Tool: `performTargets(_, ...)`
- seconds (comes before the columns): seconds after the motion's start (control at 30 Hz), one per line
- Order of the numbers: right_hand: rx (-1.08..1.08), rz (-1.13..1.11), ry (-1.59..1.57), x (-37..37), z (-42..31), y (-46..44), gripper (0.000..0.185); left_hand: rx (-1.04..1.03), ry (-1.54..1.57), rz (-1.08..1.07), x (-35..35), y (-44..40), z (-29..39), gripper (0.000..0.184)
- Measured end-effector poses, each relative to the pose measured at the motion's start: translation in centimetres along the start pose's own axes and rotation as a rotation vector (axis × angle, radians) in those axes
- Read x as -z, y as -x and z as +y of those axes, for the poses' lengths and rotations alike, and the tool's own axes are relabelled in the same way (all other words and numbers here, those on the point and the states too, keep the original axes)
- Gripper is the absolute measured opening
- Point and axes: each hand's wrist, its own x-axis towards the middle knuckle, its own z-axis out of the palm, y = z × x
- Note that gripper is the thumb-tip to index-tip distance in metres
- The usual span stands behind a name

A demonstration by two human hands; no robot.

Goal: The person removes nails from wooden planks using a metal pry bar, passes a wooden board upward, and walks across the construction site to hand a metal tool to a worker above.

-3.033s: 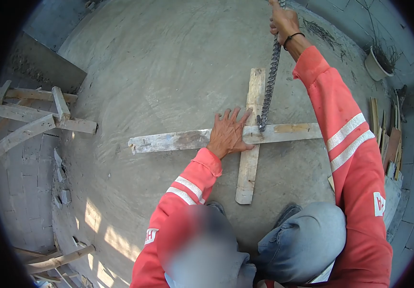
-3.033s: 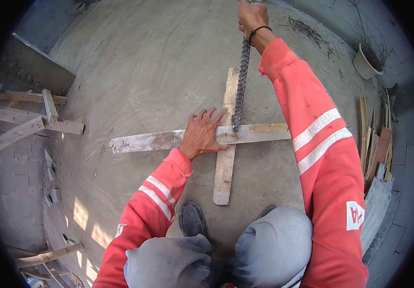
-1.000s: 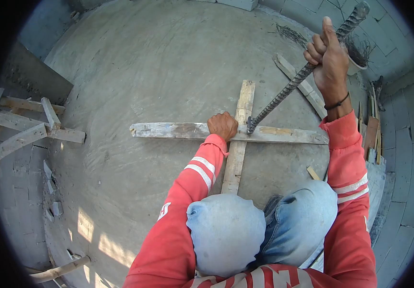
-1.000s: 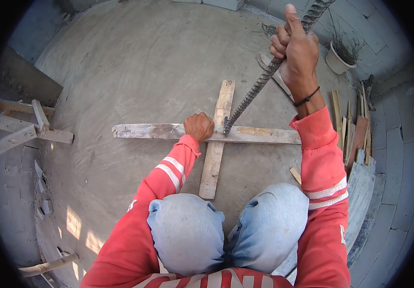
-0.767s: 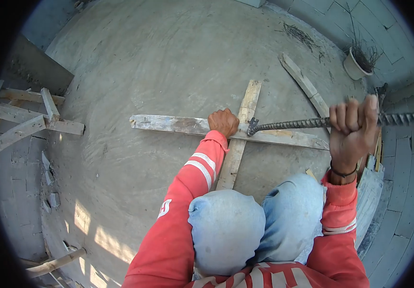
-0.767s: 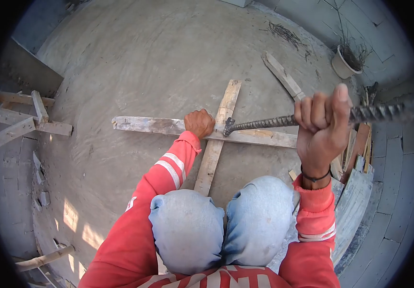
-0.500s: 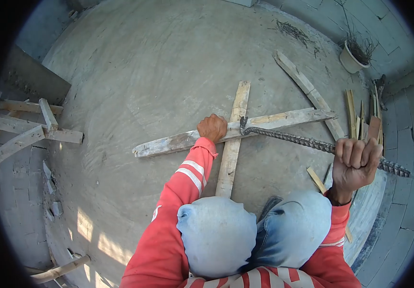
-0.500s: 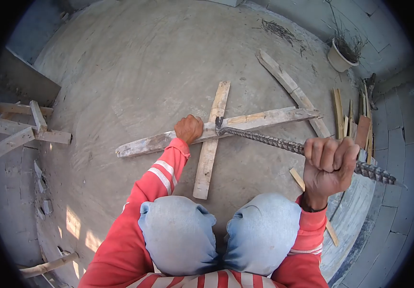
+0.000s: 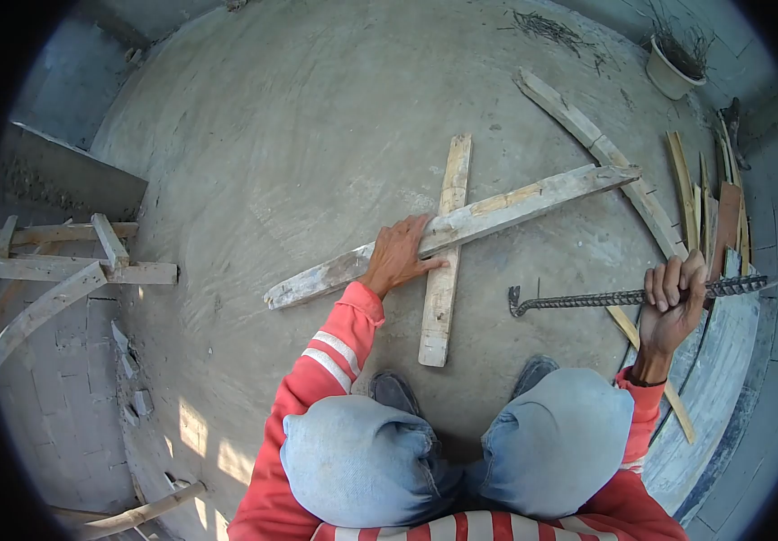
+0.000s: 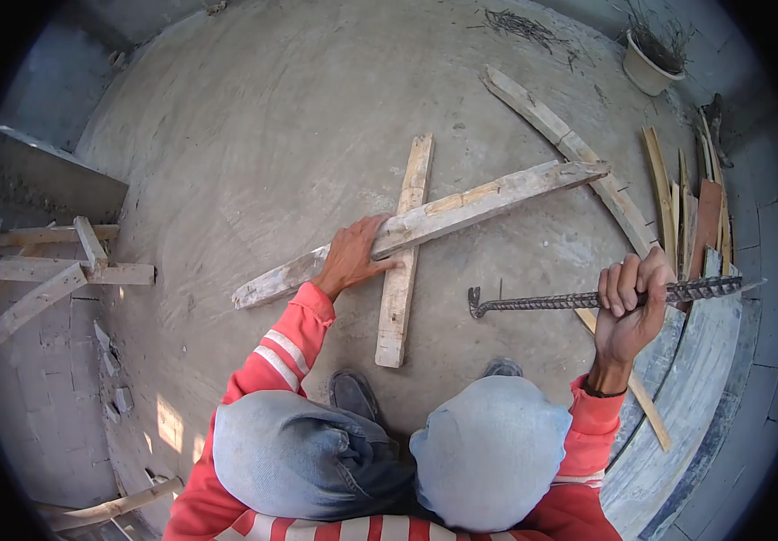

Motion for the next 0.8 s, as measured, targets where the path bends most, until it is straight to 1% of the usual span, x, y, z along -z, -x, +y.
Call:
performTargets(0.03, 0.002, 0.012, -0.014, 0.2, 0.5, 0.2, 0.034, 0.069, 0.054, -0.049, 0.1, 0.1, -0.5, 0.070)
performTargets(0.1, -0.095, 0.182, 0.020, 0.7, 1.9, 0.6, 0.034, 0.082, 0.012, -0.048, 0.8, 0.2, -0.8, 0.070)
performTargets(0.13, -0.084, 0.234, 0.032, 0.8, 2.4, 0.7, 0.035, 0.096, -0.010, -0.046, 1.4, 0.4, -0.5, 0.069)
performTargets(0.17, -0.086, 0.233, 0.024, 0.8, 2.5, 0.7, 0.035, 0.100, -0.016, -0.045, 2.1, 0.7, -0.3, 0.069)
performTargets(0.23, -0.038, 0.332, -0.002, 1.0, 2.4, 0.7, 0.033, 0.100, -0.101, -0.011, 3.8, 1.6, 0.2, 0.072)
performTargets(0.27, -0.041, 0.334, -0.010, 1.4, 2.3, 1.0, 0.033, 0.102, -0.108, -0.014, 4.2, 2.2, 0.1, 0.072)
performTargets(0.37, -0.071, 0.294, -0.112, 2.1, 1.6, 1.6, 0.029, 0.094, -0.080, 0.003, 4.9, 4.3, 0.2, 0.070)
performTargets(0.43, -0.065, 0.042, -0.193, 1.3, 0.5, 1.9, 0.025, 0.114, -0.032, -0.043, 4.5, 5.9, 1.3, 0.069)
performTargets(0.47, -0.023, -0.002, -0.207, 0.6, -0.1, 1.8, 0.025, 0.126, -0.024, -0.083, 4.2, 6.5, 2.0, 0.069)
performTargets(0.5, -0.025, 0.012, -0.207, -0.1, -0.9, 1.4, 0.025, 0.122, -0.025, -0.096, 3.5, 7.0, 2.6, 0.069)
performTargets(0.57, 0.100, -0.144, -0.154, -1.5, -2.5, 0.1, 0.027, 0.030, -0.003, -0.073, 1.7, 7.5, 3.3, 0.069)
performTargets(0.6, 0.107, -0.139, -0.148, -2.1, -3.0, -0.5, 0.027, -0.006, 0.007, -0.037, 0.2, 7.7, 3.1, 0.069)
performTargets(0.63, 0.062, -0.107, -0.102, -2.9, -3.4, -1.0, 0.031, -0.016, 0.014, -0.038, -0.3, 7.7, 3.6, 0.069)
performTargets(0.67, 0.017, -0.077, -0.056, -3.4, -3.7, -1.2, 0.034, -0.015, -0.004, -0.060, -0.8, 7.6, 4.1, 0.069)
performTargets(0.7, 0.023, -0.078, -0.045, -3.8, -3.7, -1.2, 0.034, -0.014, -0.021, -0.078, -1.0, 7.3, 4.6, 0.070)
performTargets(0.73, -0.021, -0.093, 0.045, -4.3, -3.3, -1.1, 0.037, 0.003, -0.023, -0.118, -1.0, 7.0, 5.1, 0.070)
performTargets(0.77, -0.066, -0.106, 0.134, -4.6, -2.8, -0.9, 0.041, -0.002, -0.016, -0.115, -1.0, 6.7, 5.1, 0.070)
performTargets(0.8, -0.064, -0.090, 0.196, -4.8, -2.1, -0.3, 0.043, -0.026, -0.044, -0.096, -1.1, 6.5, 5.1, 0.069)
